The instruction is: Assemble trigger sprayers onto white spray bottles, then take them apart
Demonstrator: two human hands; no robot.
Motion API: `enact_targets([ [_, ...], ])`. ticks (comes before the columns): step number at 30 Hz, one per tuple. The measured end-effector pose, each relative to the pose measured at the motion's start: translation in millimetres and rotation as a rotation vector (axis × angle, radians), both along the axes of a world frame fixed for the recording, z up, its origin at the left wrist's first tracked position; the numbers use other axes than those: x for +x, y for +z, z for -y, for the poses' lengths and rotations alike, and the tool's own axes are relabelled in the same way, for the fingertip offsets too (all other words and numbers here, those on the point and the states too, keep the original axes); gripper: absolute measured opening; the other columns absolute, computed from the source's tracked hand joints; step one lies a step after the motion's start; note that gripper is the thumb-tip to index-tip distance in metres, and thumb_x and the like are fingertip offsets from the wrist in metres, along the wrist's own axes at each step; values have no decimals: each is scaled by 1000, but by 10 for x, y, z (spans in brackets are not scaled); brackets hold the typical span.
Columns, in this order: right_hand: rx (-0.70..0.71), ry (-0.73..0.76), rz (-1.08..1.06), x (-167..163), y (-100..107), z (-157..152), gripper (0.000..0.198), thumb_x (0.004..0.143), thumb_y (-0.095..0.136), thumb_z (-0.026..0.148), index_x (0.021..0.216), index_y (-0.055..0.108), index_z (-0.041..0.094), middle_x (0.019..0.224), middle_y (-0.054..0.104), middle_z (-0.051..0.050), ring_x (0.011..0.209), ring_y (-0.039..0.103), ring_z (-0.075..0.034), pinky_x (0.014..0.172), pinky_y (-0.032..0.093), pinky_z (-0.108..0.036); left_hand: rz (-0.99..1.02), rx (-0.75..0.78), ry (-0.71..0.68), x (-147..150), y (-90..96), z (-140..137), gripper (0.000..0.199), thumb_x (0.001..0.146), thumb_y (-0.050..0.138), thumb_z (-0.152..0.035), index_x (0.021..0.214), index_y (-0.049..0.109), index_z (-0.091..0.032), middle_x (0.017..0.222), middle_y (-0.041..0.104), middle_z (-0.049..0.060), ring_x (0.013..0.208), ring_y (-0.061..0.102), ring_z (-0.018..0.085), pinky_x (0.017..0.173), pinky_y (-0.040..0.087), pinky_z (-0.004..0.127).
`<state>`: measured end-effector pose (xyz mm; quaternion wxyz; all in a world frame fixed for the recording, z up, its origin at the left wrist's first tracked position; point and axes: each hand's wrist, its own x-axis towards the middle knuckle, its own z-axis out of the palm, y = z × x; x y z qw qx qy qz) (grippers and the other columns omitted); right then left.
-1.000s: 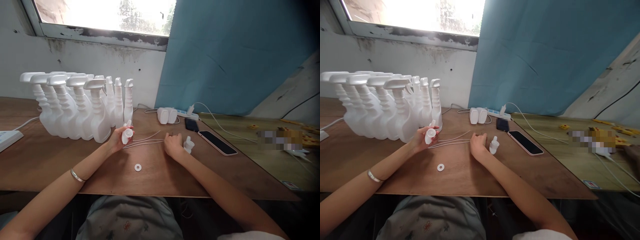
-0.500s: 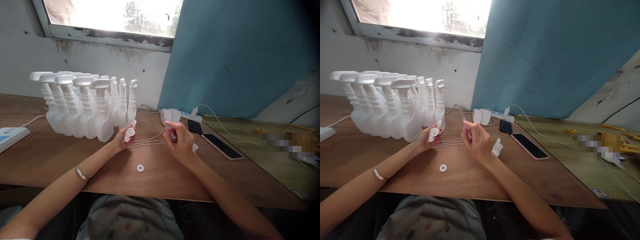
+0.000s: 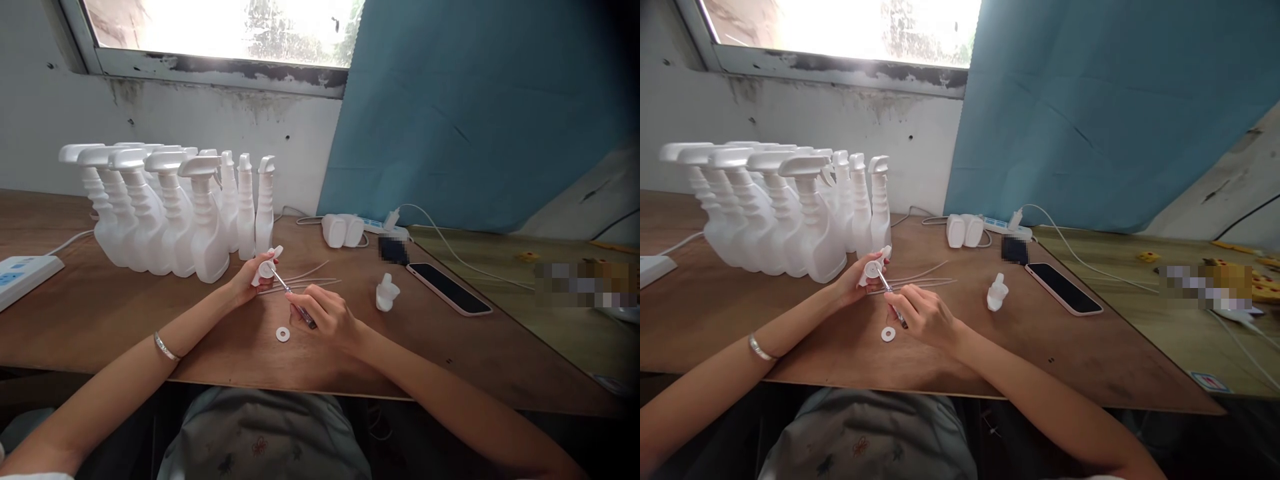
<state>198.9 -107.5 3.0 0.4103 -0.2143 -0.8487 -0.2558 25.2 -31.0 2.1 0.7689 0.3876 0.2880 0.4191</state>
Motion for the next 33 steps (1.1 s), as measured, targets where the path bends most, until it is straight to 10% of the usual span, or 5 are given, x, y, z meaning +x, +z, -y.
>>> enact_targets([
  [9, -289, 66, -44, -2, -23, 23, 18, 83, 43, 7, 92, 54, 18, 97, 63, -8, 89, 58, -15, 75, 49, -27, -131, -44, 13, 56, 2, 28, 21, 75, 57, -30, 66, 50, -12, 45, 35, -6, 33, 29, 2, 32, 17, 12],
  [22, -999, 239, -577, 35, 129, -64, 12, 73, 61, 24, 69, 52, 18, 90, 69, -9, 85, 65, -20, 69, 52, -31, -285, -32, -67, 9, -64, -46, 14, 68, 55, -18, 59, 45, -13, 45, 36, -4, 31, 23, 0, 31, 13, 12],
  [33, -1198, 329, -804, 31, 138, -135, 19, 66, 69, 30, 66, 56, 16, 84, 69, -7, 79, 65, -18, 75, 52, -36, -403, 133, -83, -26, -27, -36, 14, 65, 59, -21, 63, 47, -14, 44, 36, -5, 31, 22, 1, 32, 12, 13],
])
